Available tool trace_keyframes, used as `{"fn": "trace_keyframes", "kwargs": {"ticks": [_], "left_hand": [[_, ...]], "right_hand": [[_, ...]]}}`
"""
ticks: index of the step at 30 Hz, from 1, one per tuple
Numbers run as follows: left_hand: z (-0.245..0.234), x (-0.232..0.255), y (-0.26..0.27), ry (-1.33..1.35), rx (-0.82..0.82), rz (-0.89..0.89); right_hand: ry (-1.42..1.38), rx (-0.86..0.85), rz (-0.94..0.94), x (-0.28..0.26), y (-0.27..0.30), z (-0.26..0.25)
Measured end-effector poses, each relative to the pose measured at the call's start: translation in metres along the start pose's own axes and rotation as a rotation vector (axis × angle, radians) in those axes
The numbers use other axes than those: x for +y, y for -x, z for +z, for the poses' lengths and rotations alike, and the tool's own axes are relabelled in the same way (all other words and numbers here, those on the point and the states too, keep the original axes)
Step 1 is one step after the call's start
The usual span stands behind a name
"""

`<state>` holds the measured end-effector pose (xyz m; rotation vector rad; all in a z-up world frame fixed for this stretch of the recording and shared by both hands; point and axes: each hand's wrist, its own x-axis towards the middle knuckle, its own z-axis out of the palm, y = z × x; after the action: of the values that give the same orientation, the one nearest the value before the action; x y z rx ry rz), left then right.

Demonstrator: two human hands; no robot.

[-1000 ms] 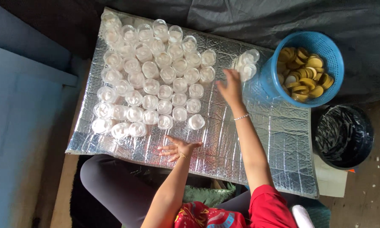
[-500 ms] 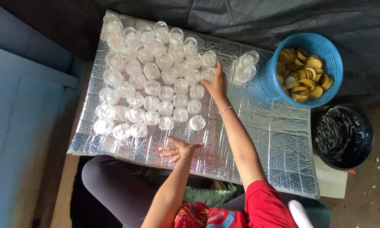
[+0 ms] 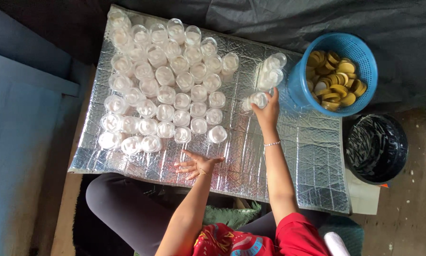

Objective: Arranging small clear plastic containers into an organized grid on a reflective mat.

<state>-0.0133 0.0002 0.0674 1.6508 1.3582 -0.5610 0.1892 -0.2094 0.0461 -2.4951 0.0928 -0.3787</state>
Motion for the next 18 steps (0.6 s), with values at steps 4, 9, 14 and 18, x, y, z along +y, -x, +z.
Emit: {"fn": "trace_keyframes", "kwargs": {"ticks": [4, 9, 14, 18], "left_hand": [[0.005, -0.004, -0.003, 0.007, -0.003, 0.015], [0.006, -0.008, -0.009, 0.018, 0.001, 0.034], [0.005, -0.008, -0.010, 0.005, -0.002, 0.035], [0.003, -0.009, -0.011, 0.009, 0.000, 0.035]], "right_hand": [[-0.024, 0.044, -0.061, -0.002, 0.008, 0.002], [-0.007, 0.059, -0.144, -0.008, 0.010, 0.009], [-0.083, 0.061, -0.192, -0.002, 0.013, 0.012], [-0.159, 0.022, -0.171, -0.003, 0.013, 0.001]]}}
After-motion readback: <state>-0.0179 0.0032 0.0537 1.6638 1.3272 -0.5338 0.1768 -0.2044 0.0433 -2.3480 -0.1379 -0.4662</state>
